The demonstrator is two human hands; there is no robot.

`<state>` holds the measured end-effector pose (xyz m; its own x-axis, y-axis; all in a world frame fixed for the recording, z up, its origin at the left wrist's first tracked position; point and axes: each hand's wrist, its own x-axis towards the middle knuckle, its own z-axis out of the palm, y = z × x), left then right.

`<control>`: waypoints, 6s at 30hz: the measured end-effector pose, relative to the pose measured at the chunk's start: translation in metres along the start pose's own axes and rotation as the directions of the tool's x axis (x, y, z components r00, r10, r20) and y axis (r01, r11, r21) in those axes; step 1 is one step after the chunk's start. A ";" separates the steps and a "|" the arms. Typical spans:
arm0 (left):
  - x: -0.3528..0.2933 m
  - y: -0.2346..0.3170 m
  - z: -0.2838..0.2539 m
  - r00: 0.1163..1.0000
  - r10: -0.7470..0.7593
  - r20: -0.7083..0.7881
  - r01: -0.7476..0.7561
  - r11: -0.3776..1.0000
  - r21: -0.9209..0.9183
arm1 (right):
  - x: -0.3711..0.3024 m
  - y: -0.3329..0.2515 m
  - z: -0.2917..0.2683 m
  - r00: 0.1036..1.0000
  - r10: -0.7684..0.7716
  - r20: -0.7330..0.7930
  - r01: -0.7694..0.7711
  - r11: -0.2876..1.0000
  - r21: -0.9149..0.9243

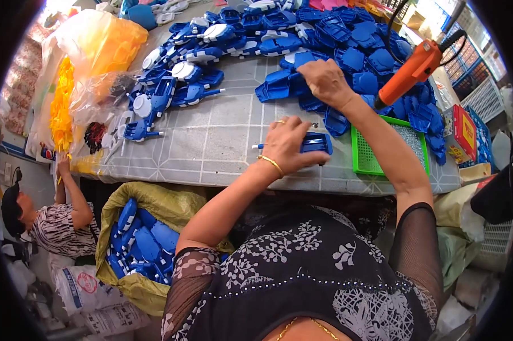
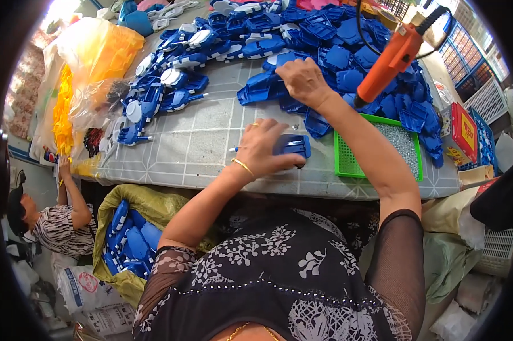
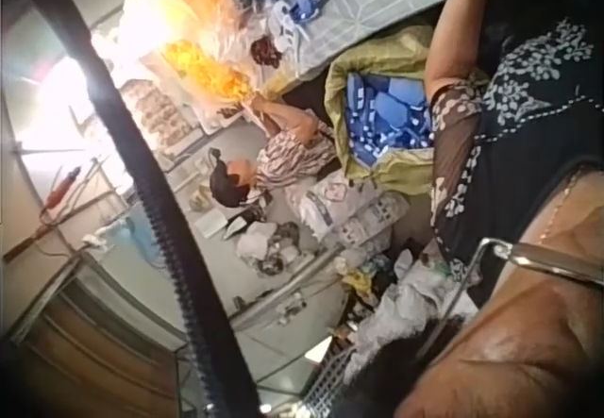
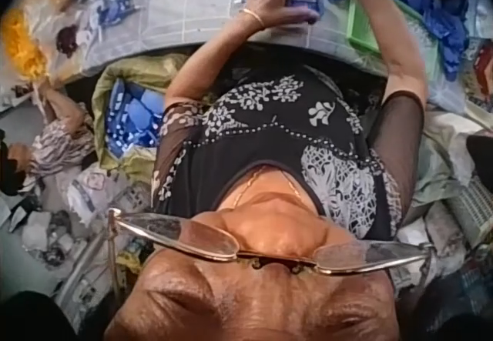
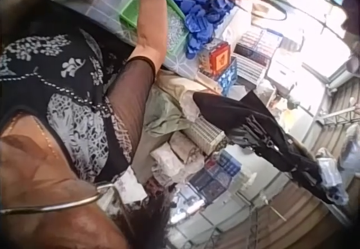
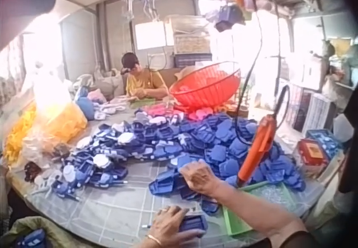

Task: Assembling blue plastic toy components using an electric screwdriver and screws.

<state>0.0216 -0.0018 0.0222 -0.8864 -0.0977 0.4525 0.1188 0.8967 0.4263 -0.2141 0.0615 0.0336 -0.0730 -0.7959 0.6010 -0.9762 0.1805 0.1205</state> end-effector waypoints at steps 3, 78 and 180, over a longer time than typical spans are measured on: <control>0.004 -0.016 -0.008 0.974 -0.179 -0.138 0.152 0.970 -0.190 | -0.001 0.000 0.000 0.936 0.246 -0.253 -0.159 0.934 0.321; -0.027 -0.014 0.003 0.994 0.102 0.040 -0.102 0.995 -0.015 | -0.102 -0.074 -0.083 0.944 -0.177 0.278 0.030 0.886 0.462; -0.014 -0.007 0.014 0.998 0.052 0.044 -0.053 0.998 0.020 | -0.059 -0.067 -0.115 0.742 0.654 0.145 -0.062 -0.148 0.987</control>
<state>0.0269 -0.0006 0.0021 -0.8981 -0.0320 0.4386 0.1562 0.9092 0.3860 -0.1211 0.1631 0.0813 -0.7226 -0.5565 0.4101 -0.0524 -0.5474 -0.8352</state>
